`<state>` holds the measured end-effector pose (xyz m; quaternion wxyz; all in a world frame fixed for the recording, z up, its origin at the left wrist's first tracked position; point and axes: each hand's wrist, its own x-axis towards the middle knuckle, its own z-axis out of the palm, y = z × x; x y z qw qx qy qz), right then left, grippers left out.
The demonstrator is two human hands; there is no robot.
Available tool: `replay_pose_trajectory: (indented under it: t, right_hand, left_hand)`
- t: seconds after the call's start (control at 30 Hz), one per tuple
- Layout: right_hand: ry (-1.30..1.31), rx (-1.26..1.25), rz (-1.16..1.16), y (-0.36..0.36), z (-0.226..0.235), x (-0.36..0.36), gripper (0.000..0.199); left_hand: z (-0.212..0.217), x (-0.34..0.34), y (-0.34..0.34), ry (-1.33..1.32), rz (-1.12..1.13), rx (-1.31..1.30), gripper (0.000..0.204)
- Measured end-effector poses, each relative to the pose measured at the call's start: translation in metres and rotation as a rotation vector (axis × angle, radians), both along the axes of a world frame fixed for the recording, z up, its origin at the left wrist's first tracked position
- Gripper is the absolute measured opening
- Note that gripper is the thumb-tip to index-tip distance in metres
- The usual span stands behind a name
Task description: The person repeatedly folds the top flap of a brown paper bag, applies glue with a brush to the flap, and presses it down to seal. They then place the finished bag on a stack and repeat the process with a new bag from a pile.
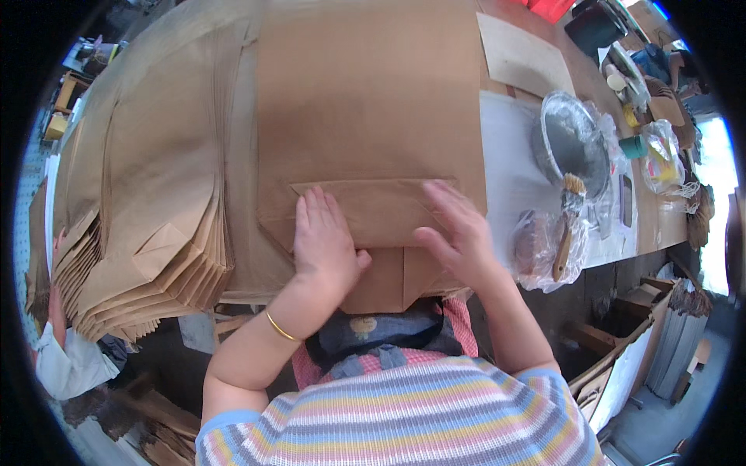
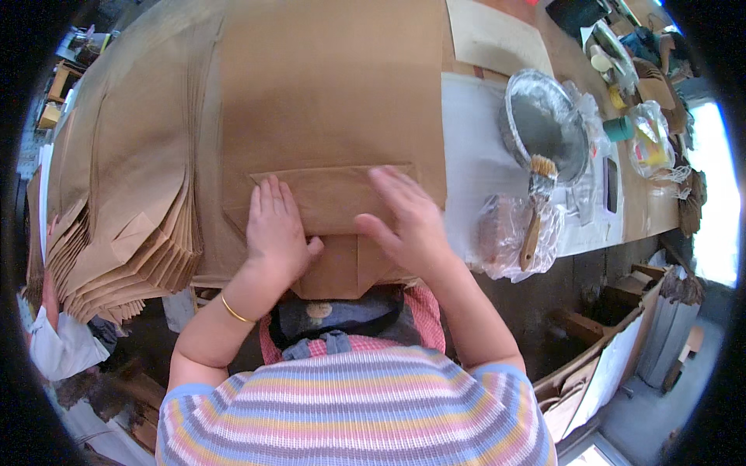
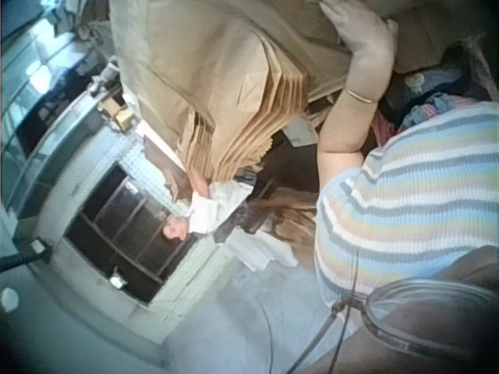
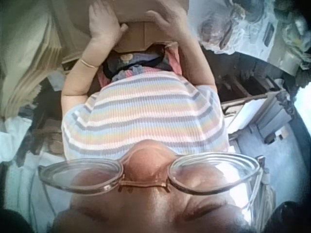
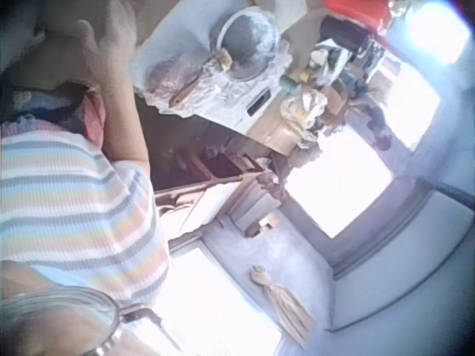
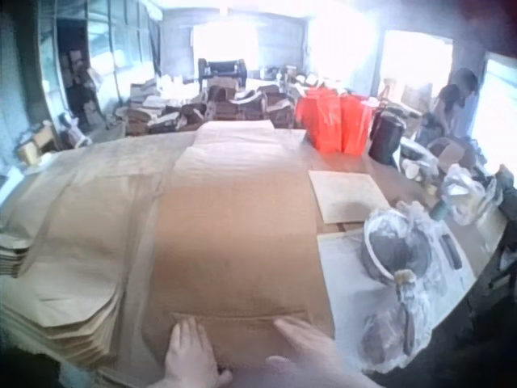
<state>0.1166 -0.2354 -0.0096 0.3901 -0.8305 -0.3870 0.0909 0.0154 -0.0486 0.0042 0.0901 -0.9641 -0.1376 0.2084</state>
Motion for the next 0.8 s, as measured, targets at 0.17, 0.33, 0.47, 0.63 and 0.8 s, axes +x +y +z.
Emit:
replay_pose_trajectory:
  t: [0.17,0.33,0.47,0.63,0.8]
  right_hand:
    - [0.041,0.138,-0.232,-0.009,0.021,-0.006,0.037]
    - [0.008,0.132,0.018,0.009,0.033,-0.022,0.031]
    - [-0.020,0.147,0.134,0.018,0.024,-0.019,0.026]
    - [-0.011,0.133,0.230,0.026,0.009,-0.025,0.023]
    - [-0.065,0.073,0.304,0.036,0.010,-0.031,0.020]
  left_hand:
    - [-0.070,0.020,-0.007,-0.760,-0.435,-0.351,0.041]
    - [0.027,0.013,0.039,-0.499,-0.432,0.065,0.018]
    - [0.081,-0.045,0.125,-0.770,-0.504,-0.006,0.020]
    - [0.144,-0.145,0.225,-0.664,-0.275,0.291,0.038]
    - [0.119,-0.210,0.259,-0.613,-0.096,0.151,0.039]
